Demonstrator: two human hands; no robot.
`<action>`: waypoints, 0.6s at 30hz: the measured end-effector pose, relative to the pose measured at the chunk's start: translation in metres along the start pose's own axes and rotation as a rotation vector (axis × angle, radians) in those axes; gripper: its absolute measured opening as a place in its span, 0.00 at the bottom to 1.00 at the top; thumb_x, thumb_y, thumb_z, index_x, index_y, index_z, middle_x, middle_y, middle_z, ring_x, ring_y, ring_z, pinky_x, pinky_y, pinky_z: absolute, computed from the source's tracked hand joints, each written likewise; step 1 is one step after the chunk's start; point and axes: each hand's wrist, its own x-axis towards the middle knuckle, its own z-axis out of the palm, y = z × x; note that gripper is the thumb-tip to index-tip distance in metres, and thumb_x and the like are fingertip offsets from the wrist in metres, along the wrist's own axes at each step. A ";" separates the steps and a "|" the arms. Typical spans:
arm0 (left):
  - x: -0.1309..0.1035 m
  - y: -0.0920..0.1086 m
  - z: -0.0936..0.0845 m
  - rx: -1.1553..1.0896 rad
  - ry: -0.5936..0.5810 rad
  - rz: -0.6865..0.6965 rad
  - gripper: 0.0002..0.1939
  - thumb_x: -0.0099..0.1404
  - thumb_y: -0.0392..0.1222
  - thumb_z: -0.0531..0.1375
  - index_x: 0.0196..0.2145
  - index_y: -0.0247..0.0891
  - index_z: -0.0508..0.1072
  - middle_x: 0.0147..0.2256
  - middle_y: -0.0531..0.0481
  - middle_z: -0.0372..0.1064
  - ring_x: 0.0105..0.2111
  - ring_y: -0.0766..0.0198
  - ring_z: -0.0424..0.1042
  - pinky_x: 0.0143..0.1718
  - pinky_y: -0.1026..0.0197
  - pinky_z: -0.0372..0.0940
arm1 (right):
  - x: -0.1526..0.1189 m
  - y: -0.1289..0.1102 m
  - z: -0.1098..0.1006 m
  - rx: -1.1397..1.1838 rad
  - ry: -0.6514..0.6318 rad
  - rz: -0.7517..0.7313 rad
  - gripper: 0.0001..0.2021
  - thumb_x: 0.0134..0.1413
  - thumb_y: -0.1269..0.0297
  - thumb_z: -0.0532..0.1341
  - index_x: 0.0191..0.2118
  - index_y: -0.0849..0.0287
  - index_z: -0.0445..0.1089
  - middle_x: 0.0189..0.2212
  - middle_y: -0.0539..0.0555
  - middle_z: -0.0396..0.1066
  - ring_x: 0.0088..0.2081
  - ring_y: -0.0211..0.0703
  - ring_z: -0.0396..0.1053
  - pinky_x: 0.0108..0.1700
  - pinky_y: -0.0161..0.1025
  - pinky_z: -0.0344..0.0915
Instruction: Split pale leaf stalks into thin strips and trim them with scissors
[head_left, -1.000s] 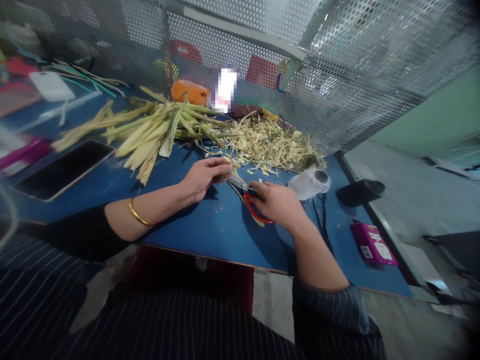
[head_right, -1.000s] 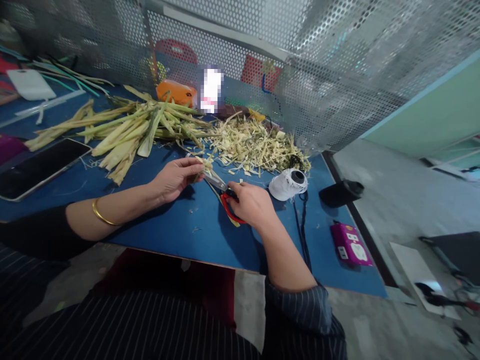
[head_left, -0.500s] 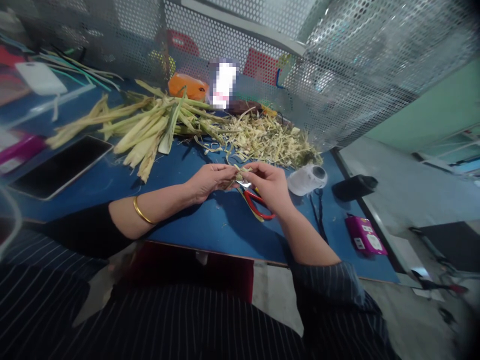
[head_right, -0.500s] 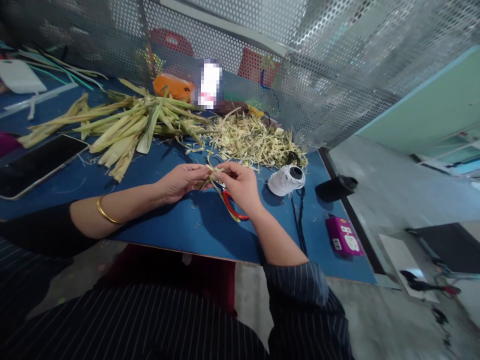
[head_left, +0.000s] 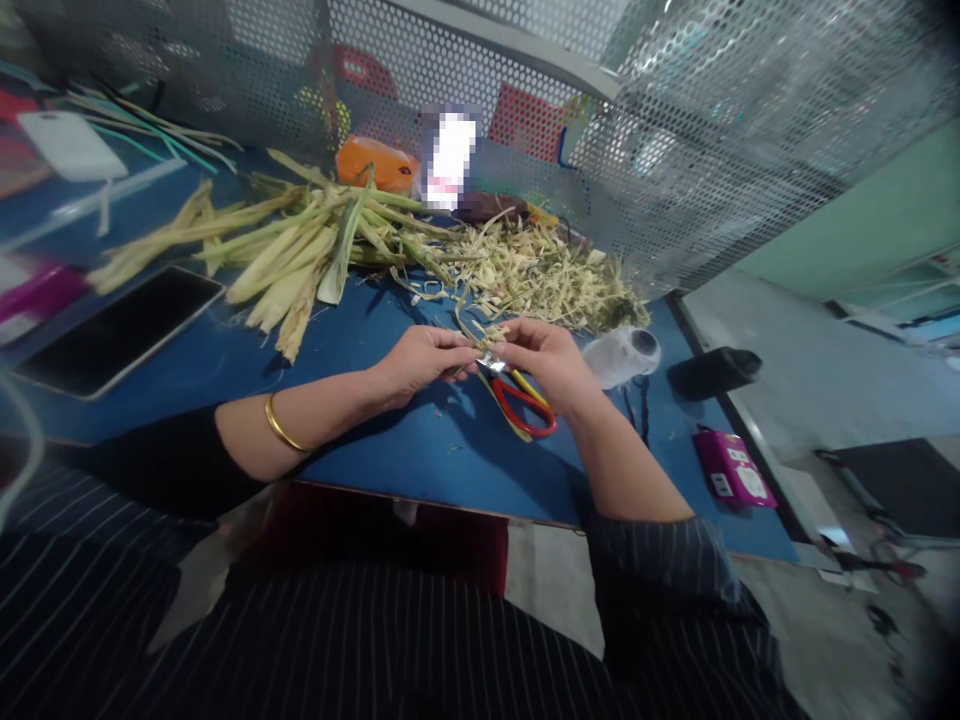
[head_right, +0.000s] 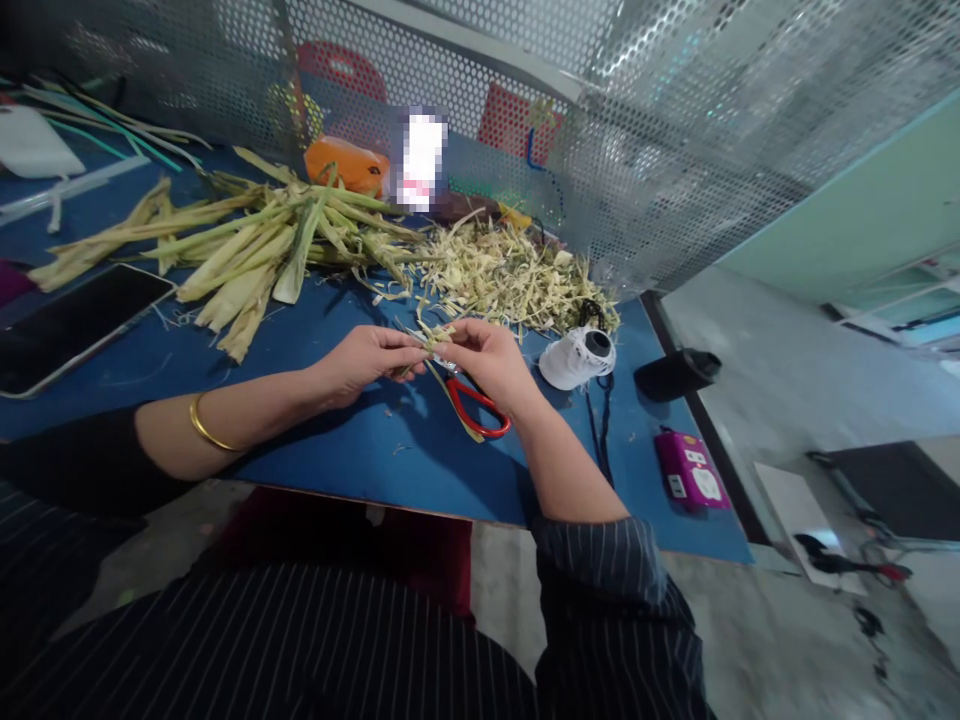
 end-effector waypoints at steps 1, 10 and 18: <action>0.000 0.000 0.000 0.012 -0.009 0.003 0.04 0.58 0.36 0.63 0.27 0.34 0.77 0.24 0.49 0.72 0.22 0.72 0.65 0.27 0.65 0.59 | -0.001 0.002 0.000 -0.006 -0.008 -0.003 0.16 0.38 0.55 0.71 0.32 0.60 0.72 0.25 0.49 0.70 0.27 0.34 0.64 0.29 0.34 0.59; -0.004 0.001 0.002 0.035 -0.103 -0.011 0.06 0.55 0.40 0.66 0.29 0.34 0.78 0.23 0.49 0.70 0.21 0.70 0.65 0.24 0.64 0.57 | -0.004 0.013 0.006 -0.054 0.015 -0.024 0.17 0.41 0.51 0.69 0.30 0.60 0.71 0.20 0.48 0.68 0.24 0.35 0.63 0.29 0.35 0.58; -0.003 0.003 -0.001 0.128 -0.077 0.135 0.10 0.60 0.42 0.62 0.24 0.35 0.74 0.18 0.54 0.63 0.20 0.71 0.60 0.25 0.65 0.55 | -0.006 0.013 0.001 0.038 -0.001 -0.091 0.13 0.52 0.52 0.64 0.33 0.58 0.72 0.25 0.48 0.70 0.28 0.35 0.65 0.35 0.36 0.63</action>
